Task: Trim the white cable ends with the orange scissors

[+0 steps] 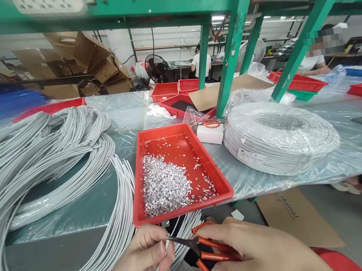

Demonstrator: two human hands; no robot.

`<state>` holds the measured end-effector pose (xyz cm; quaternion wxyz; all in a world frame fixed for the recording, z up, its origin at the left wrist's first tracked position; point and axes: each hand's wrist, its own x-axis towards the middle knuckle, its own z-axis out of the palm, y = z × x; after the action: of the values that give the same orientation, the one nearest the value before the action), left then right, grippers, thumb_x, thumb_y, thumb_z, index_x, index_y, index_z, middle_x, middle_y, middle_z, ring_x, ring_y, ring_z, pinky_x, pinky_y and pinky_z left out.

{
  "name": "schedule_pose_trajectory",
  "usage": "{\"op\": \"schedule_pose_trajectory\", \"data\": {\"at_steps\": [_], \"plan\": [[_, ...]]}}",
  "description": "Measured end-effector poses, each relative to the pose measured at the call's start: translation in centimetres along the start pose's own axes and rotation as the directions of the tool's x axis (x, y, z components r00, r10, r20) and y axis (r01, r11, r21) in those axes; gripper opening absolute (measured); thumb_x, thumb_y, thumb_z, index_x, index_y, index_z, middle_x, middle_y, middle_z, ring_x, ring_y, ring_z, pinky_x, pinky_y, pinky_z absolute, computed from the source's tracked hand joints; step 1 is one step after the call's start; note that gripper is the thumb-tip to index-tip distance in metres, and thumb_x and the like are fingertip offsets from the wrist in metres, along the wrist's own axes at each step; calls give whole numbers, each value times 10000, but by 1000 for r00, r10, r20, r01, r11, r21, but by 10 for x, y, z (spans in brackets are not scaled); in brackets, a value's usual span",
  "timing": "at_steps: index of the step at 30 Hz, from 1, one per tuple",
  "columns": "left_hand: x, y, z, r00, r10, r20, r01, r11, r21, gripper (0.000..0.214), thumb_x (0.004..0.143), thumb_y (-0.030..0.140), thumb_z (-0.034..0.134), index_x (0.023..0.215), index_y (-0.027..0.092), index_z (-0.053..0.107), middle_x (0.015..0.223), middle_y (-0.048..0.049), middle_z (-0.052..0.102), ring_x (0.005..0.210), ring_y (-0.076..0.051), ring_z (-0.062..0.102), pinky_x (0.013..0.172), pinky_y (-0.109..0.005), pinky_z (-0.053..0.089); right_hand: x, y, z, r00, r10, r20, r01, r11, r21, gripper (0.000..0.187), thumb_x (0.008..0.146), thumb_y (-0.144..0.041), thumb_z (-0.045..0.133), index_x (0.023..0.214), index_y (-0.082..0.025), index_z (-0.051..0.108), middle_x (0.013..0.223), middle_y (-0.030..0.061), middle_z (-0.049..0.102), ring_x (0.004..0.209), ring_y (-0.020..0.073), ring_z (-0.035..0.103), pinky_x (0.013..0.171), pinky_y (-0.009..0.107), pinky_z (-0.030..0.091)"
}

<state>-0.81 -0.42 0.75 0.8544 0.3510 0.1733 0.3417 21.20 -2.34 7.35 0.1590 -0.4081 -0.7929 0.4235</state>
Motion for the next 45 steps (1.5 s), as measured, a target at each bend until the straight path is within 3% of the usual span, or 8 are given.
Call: {"op": "schedule_pose_trajectory", "data": {"at_steps": [5, 11, 18, 22, 27, 34, 38, 45], "plan": [[0, 6, 15, 979, 168, -119, -141, 968, 208, 258, 726, 399, 692, 702, 142, 706, 474, 15, 561, 341, -41, 506, 350, -111, 374, 21, 11, 18, 991, 18, -133, 56, 846, 530, 208, 735, -242, 672, 925, -186, 609, 528, -100, 312, 429, 64, 245, 404, 183, 227], [1, 2, 16, 939, 266, -219, -121, 849, 514, 355, 763, 435, 622, 587, 127, 603, 434, 38, 489, 349, -50, 449, 374, -143, 341, 51, 2, 43, 961, 54, -271, 169, 662, 730, 218, 712, -308, 732, 672, -143, 595, 469, -72, 446, 386, 48, 276, 376, 202, 161], [0, 5, 15, 896, 435, -86, -221, 606, 764, 191, 813, 191, 542, 654, 154, 643, 629, 1, 539, 462, -79, 488, 443, -186, 376, 65, 21, 54, 1000, 23, 17, -22, 241, 970, 288, 706, -410, 693, 624, -171, 554, 308, -148, 273, 275, 38, 148, 355, 209, 216], [2, 9, 13, 867, 483, -121, -168, 513, 842, 165, 823, 207, 540, 720, 162, 660, 604, 11, 510, 477, -96, 477, 456, -205, 363, 66, 20, 53, 993, 84, -84, 56, 290, 955, 259, 718, -389, 705, 691, -164, 581, 347, -132, 337, 320, 41, 193, 390, 204, 182], [4, 8, 11, 816, 560, -147, -110, 399, 911, 167, 801, 204, 577, 662, 165, 662, 592, 5, 520, 535, -113, 468, 508, -222, 355, 63, 8, 52, 890, 180, -420, 222, 633, 742, 270, 648, -350, 771, 598, -144, 604, 401, -83, 421, 387, 59, 285, 408, 217, 182], [8, -1, 9, 916, 269, -298, -122, 893, 432, 327, 713, 427, 668, 582, 137, 595, 394, 18, 539, 316, -87, 473, 360, -183, 367, 65, 23, 59, 931, 77, -356, 243, 597, 765, 307, 808, -424, 598, 694, -147, 664, 355, -87, 363, 349, 61, 245, 408, 229, 196], [10, -2, 11, 906, 273, -324, -143, 917, 373, 354, 664, 456, 712, 586, 126, 610, 430, 5, 577, 314, -86, 503, 336, -167, 377, 62, 19, 56, 917, 100, -385, 215, 689, 692, 273, 754, -402, 660, 742, -132, 697, 386, -68, 427, 343, 58, 312, 387, 205, 222], [9, -3, 12, 833, 460, -308, -192, 762, 618, 161, 753, 280, 646, 669, 150, 601, 500, 38, 533, 405, -76, 486, 414, -171, 376, 57, 3, 49, 874, 171, -454, 169, 770, 615, 192, 675, -328, 726, 720, -142, 707, 373, -63, 433, 345, 75, 354, 375, 199, 301]]}}
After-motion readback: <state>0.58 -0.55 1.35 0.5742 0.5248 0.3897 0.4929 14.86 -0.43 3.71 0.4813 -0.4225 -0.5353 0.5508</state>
